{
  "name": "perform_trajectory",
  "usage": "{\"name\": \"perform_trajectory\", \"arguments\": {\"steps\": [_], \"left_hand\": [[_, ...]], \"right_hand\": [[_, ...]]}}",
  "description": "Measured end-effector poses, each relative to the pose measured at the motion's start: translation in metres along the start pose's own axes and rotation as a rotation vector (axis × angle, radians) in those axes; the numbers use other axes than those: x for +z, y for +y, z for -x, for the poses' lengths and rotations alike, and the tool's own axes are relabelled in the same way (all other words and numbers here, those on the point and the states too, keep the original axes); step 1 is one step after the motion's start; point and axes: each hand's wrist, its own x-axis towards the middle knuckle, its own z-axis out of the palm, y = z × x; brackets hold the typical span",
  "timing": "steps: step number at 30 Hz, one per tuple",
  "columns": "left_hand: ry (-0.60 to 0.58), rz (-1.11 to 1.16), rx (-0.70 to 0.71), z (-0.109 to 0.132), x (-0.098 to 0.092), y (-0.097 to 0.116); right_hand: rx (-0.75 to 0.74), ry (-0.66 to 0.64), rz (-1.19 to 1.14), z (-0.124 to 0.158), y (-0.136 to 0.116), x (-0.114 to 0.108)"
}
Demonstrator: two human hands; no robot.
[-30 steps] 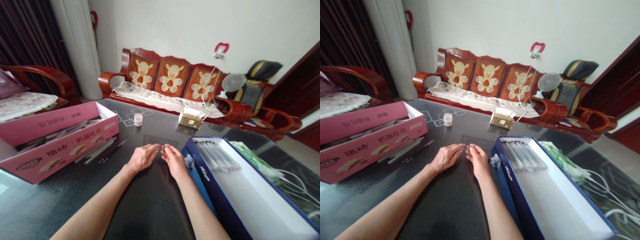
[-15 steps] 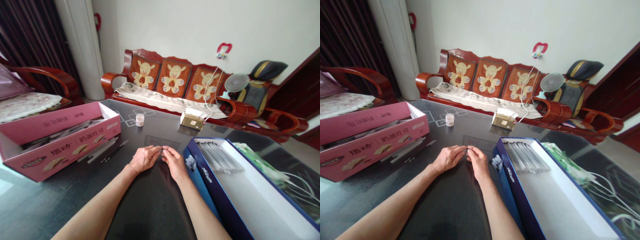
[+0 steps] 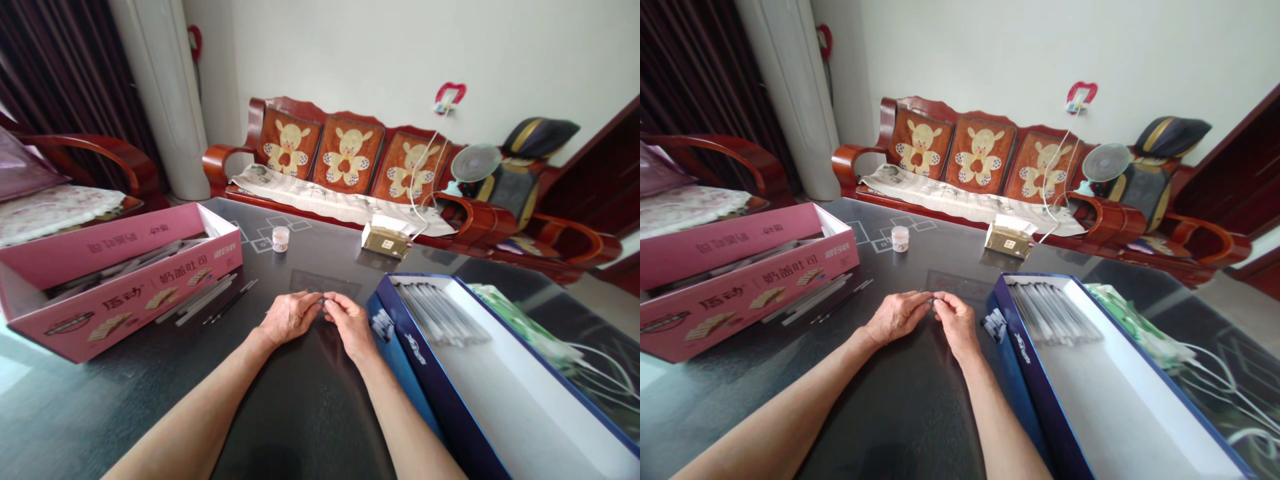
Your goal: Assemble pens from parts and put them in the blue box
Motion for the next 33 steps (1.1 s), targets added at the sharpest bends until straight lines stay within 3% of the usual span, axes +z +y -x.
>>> {"name": "perform_trajectory", "arguments": {"steps": [11, 18, 24, 33], "left_hand": [[0.052, -0.093, 0.106, -0.002, -0.001, 0.0], [0.036, -0.16, 0.143, -0.003, 0.001, -0.001], [0.029, -0.154, 0.137, -0.003, 0.002, -0.002], [0.01, -0.152, 0.14, -0.003, 0.002, 0.0]], "right_hand": [[-0.07, -0.028, 0.212, 0.0, -0.002, -0.004], [-0.24, -0.005, 0.575, 0.003, -0.004, -0.007], [-0.315, -0.079, 0.606, 0.008, -0.011, -0.006], [-0.376, -0.056, 0.718, 0.005, -0.01, -0.005]]}}
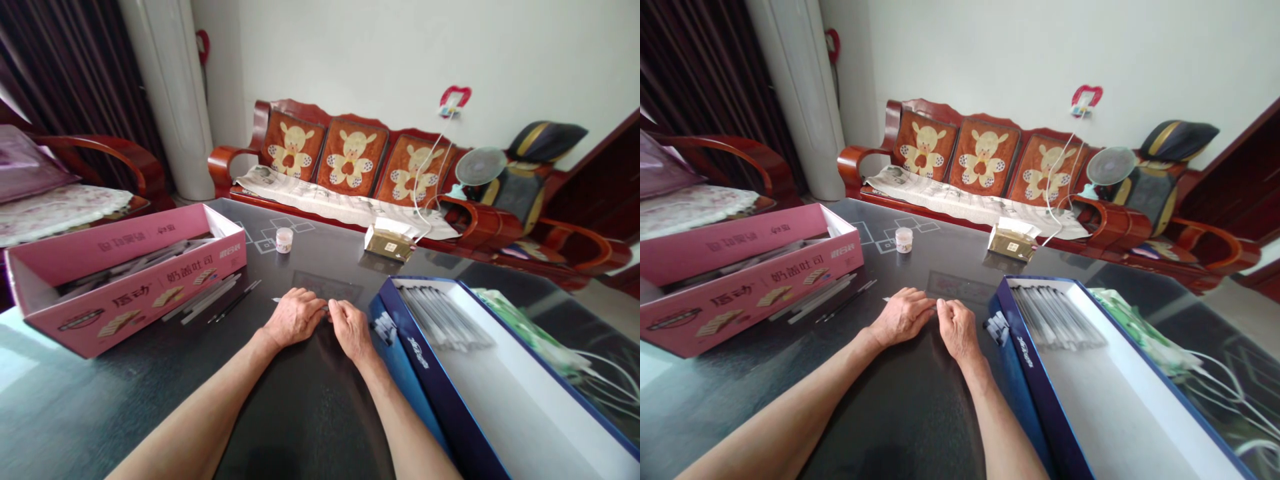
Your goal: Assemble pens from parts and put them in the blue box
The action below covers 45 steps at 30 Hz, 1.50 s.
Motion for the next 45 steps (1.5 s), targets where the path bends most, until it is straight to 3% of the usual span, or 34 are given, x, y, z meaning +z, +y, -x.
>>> {"name": "perform_trajectory", "arguments": {"steps": [3, 7, 9, 12, 15, 18, 21, 26, 29, 32, 37, 41, 45], "left_hand": [[0.037, 0.013, 0.007, -0.001, -0.001, 0.0], [0.272, 0.079, -0.094, 0.0, -0.002, 0.0], [0.342, 0.158, -0.229, 0.0, -0.001, 0.0], [0.317, 0.333, -0.483, 0.0, 0.002, 0.0], [0.289, 0.627, -0.758, -0.003, 0.006, 0.0], [0.296, 1.025, -0.929, -0.009, 0.008, 0.0], [0.356, 1.294, -0.94, -0.013, 0.009, 0.0], [0.36, 1.462, -0.863, -0.013, 0.005, 0.002], [0.383, 1.539, -0.889, -0.012, 0.001, 0.001], [0.443, 1.531, -0.925, -0.013, -0.003, -0.004], [0.428, 1.438, -0.871, -0.014, -0.005, -0.008], [0.339, 1.294, -0.796, -0.012, -0.007, -0.006], [0.242, 1.178, -0.735, -0.01, -0.005, -0.005]], "right_hand": [[0.0, -0.019, -0.037, 0.0, 0.001, -0.001], [0.2, 0.062, -0.136, -0.001, 0.004, 0.002], [0.305, 0.126, -0.23, -0.002, 0.007, 0.005], [0.372, 0.177, -0.379, -0.002, 0.01, 0.012], [0.367, 0.139, -0.463, 0.0, 0.01, 0.019], [0.359, 0.083, -0.472, 0.002, 0.006, 0.023], [0.376, 0.059, -0.504, 0.004, 0.0, 0.025], [0.465, -0.011, -0.559, 0.005, -0.009, 0.026], [0.421, -0.069, -0.433, 0.004, -0.011, 0.02], [0.336, 0.026, -0.287, -0.001, -0.008, 0.007], [0.119, 0.108, 0.147, -0.008, 0.008, -0.038], [0.091, -0.002, 0.631, 0.0, 0.02, -0.075], [0.157, -0.134, 0.923, 0.019, 0.026, -0.085]]}}
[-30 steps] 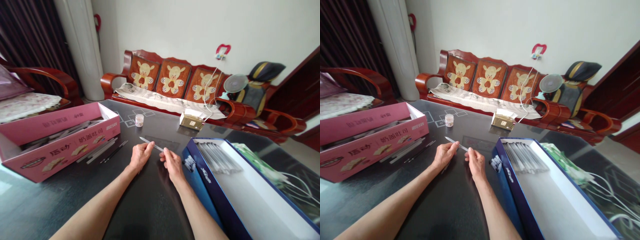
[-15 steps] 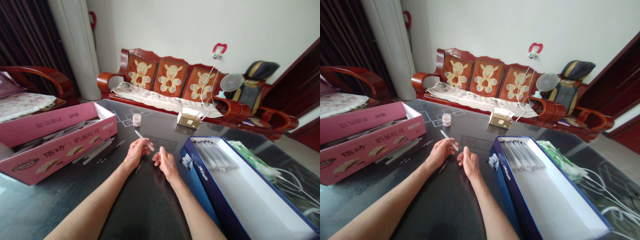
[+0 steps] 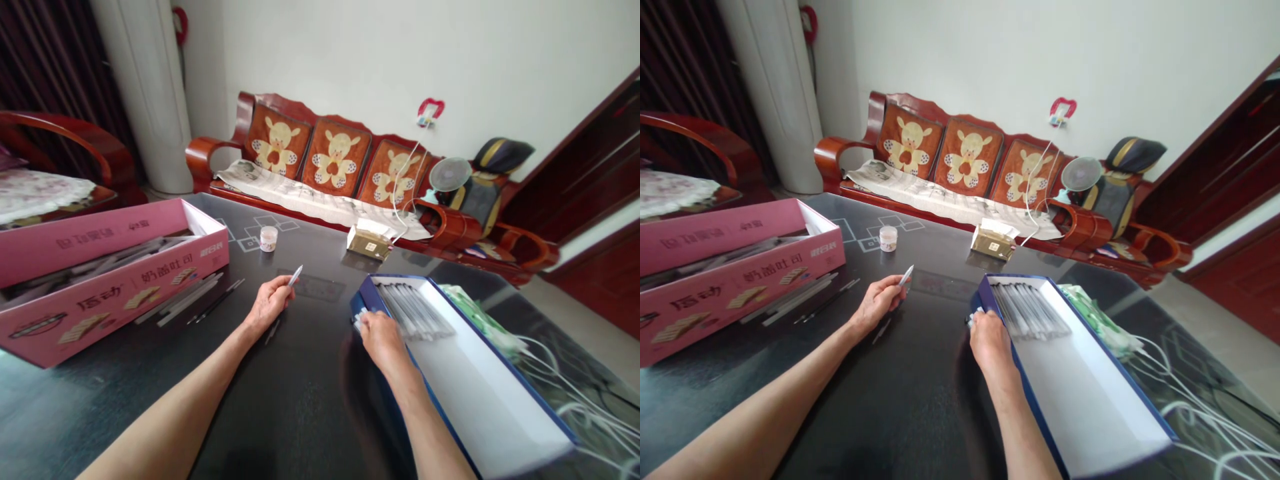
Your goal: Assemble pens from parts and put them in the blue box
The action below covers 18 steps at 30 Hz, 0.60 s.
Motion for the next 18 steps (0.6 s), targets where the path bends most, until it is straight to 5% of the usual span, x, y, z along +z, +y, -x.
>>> {"name": "perform_trajectory", "arguments": {"steps": [10, 18], "left_hand": [[-0.063, -0.09, 0.012, -0.001, 0.0, -0.008], [-0.084, -0.126, 0.022, -0.001, 0.0, -0.011]], "right_hand": [[0.044, 0.054, 0.046, 0.016, -0.013, 0.006], [-0.081, 0.336, -0.339, 0.016, -0.002, 0.027]]}}
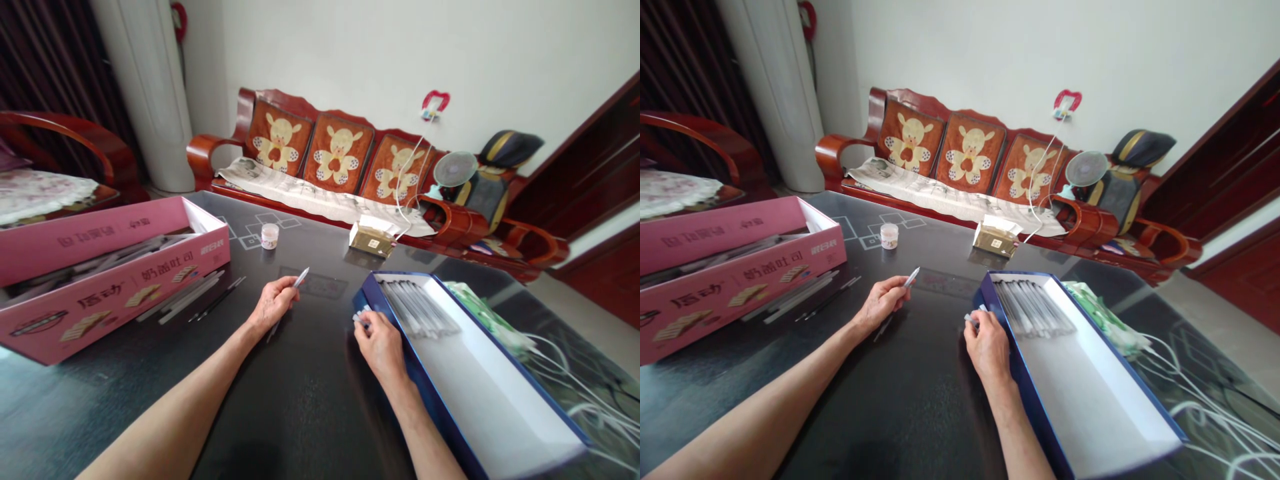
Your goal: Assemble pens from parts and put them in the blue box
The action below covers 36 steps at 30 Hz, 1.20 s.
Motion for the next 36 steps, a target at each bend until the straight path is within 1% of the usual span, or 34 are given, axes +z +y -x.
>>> {"name": "perform_trajectory", "arguments": {"steps": [4, 6, 8, 10, 13, 15, 17, 19, 22, 27, 33, 36], "left_hand": [[-0.052, -0.086, 0.029, 0.003, 0.002, 0.004], [-0.095, -0.152, 0.079, 0.006, 0.005, 0.007], [-0.156, -0.22, 0.15, 0.01, 0.009, 0.012], [-0.246, -0.291, 0.218, 0.014, 0.013, 0.017], [-0.378, -0.392, 0.288, 0.02, 0.018, 0.023], [-0.427, -0.445, 0.322, 0.022, 0.021, 0.023], [-0.454, -0.478, 0.34, 0.023, 0.023, 0.023], [-0.467, -0.492, 0.346, 0.024, 0.023, 0.022], [-0.472, -0.506, 0.349, 0.024, 0.024, 0.023], [-0.468, -0.512, 0.351, 0.024, 0.024, 0.024], [-0.471, -0.518, 0.35, 0.024, 0.024, 0.023], [-0.456, -0.577, 0.387, 0.024, 0.024, 0.021]], "right_hand": [[-0.037, 0.063, -0.148, 0.003, 0.0, 0.001], [-0.048, 0.076, -0.2, 0.004, -0.002, 0.001], [-0.027, 0.093, -0.3, 0.005, -0.004, 0.003], [0.078, 0.099, -0.473, 0.005, -0.008, 0.006], [0.369, 0.051, -0.855, 0.005, -0.017, 0.011], [0.534, 0.031, -1.119, 0.005, -0.024, 0.012], [0.629, 0.036, -1.318, 0.004, -0.029, 0.012], [0.681, 0.032, -1.428, 0.004, -0.033, 0.011], [0.697, -0.001, -1.46, 0.004, -0.035, 0.011], [0.645, -0.054, -1.426, 0.005, -0.037, 0.013], [0.543, -0.098, -1.285, 0.007, -0.042, 0.014], [0.54, -0.105, -1.274, 0.008, -0.043, 0.014]]}}
